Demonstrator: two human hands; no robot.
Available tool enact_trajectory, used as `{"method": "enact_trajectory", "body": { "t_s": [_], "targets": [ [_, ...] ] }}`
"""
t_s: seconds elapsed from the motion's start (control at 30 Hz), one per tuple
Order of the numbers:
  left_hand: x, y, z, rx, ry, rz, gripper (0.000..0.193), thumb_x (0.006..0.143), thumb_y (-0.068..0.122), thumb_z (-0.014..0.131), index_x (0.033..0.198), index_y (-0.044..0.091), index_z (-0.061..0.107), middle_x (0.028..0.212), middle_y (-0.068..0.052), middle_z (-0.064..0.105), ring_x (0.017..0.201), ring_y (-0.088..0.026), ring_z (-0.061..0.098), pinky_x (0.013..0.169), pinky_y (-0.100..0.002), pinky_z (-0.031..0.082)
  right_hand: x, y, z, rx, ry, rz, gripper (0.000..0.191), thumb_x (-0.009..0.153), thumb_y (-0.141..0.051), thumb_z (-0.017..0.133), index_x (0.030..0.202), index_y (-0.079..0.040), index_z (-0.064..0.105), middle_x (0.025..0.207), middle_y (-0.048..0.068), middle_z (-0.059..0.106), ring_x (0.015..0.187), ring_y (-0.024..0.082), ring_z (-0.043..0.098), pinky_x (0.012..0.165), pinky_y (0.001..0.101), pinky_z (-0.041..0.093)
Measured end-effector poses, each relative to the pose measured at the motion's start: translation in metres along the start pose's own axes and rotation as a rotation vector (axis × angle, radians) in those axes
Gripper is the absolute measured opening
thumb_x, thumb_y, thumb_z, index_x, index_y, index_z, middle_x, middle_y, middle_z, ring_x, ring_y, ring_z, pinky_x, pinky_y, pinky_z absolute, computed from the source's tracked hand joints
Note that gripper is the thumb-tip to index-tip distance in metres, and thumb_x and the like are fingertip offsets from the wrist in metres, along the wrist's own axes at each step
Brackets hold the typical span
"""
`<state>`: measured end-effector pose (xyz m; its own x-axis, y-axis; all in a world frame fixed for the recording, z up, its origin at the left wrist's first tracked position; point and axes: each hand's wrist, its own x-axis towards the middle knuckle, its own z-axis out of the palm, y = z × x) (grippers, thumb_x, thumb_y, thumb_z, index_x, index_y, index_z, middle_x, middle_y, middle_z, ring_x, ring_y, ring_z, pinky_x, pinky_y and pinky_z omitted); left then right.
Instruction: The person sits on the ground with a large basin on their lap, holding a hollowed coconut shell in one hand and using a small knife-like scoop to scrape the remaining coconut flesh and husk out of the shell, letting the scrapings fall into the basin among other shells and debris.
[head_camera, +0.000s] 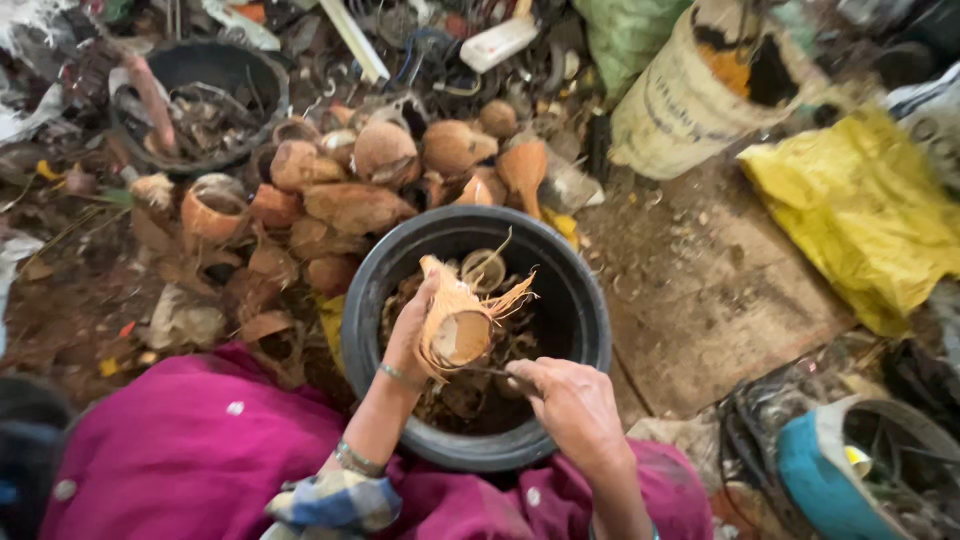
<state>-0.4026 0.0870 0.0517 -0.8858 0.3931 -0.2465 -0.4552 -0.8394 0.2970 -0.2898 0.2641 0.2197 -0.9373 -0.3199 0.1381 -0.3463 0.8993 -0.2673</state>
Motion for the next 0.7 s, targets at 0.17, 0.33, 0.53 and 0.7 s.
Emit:
{"method": "enact_trajectory", "body": {
  "t_s": [0.17,0.33,0.53,0.7],
  "targets": [
    [-0.012,0.014,0.006,-0.197,-0.195,-0.055,0.059,0.099,0.044,0.061,0.12,-0.012,0.065,0.098,-0.018,0.073,0.086,-0.029,0.074,0.081,-0.041,0.063,-0.007,-0.022,0.004,-0.101,-0.126,0.001,0.013,0.089,-0.023,0.067,0.1,-0.019,0.073,0.07,0.007,0.067,0.073,0.027,0.07,0.062,0.0433,0.052],
    [-0.017,0.012,0.016,-0.159,-0.157,-0.029,0.047,0.095,0.037,0.058,0.118,-0.004,0.063,0.094,-0.017,0.071,0.088,-0.029,0.07,0.083,-0.041,0.06,-0.011,-0.031,0.0,-0.125,-0.097,-0.01,0.015,0.089,-0.023,0.066,0.101,-0.018,0.073,0.07,0.006,0.065,0.072,0.026,0.069,0.06,0.042,0.052],
    [-0.015,0.01,0.013,-0.266,-0.363,0.009,0.034,0.107,0.037,0.057,0.121,0.006,0.058,0.088,-0.01,0.061,0.086,-0.025,0.063,0.082,-0.038,0.056,-0.016,-0.035,-0.001,-0.125,-0.129,-0.007,0.016,0.088,-0.022,0.065,0.1,-0.018,0.074,0.07,0.005,0.064,0.072,0.025,0.068,0.061,0.0412,0.051],
    [-0.012,0.01,0.009,-0.187,-0.356,-0.013,0.043,0.109,0.047,0.053,0.12,0.006,0.059,0.085,-0.01,0.062,0.082,-0.026,0.063,0.077,-0.039,0.056,-0.016,-0.035,0.001,-0.13,-0.119,-0.012,0.016,0.087,-0.021,0.065,0.1,-0.018,0.074,0.071,0.005,0.064,0.072,0.025,0.068,0.062,0.0411,0.051]
  ]
}}
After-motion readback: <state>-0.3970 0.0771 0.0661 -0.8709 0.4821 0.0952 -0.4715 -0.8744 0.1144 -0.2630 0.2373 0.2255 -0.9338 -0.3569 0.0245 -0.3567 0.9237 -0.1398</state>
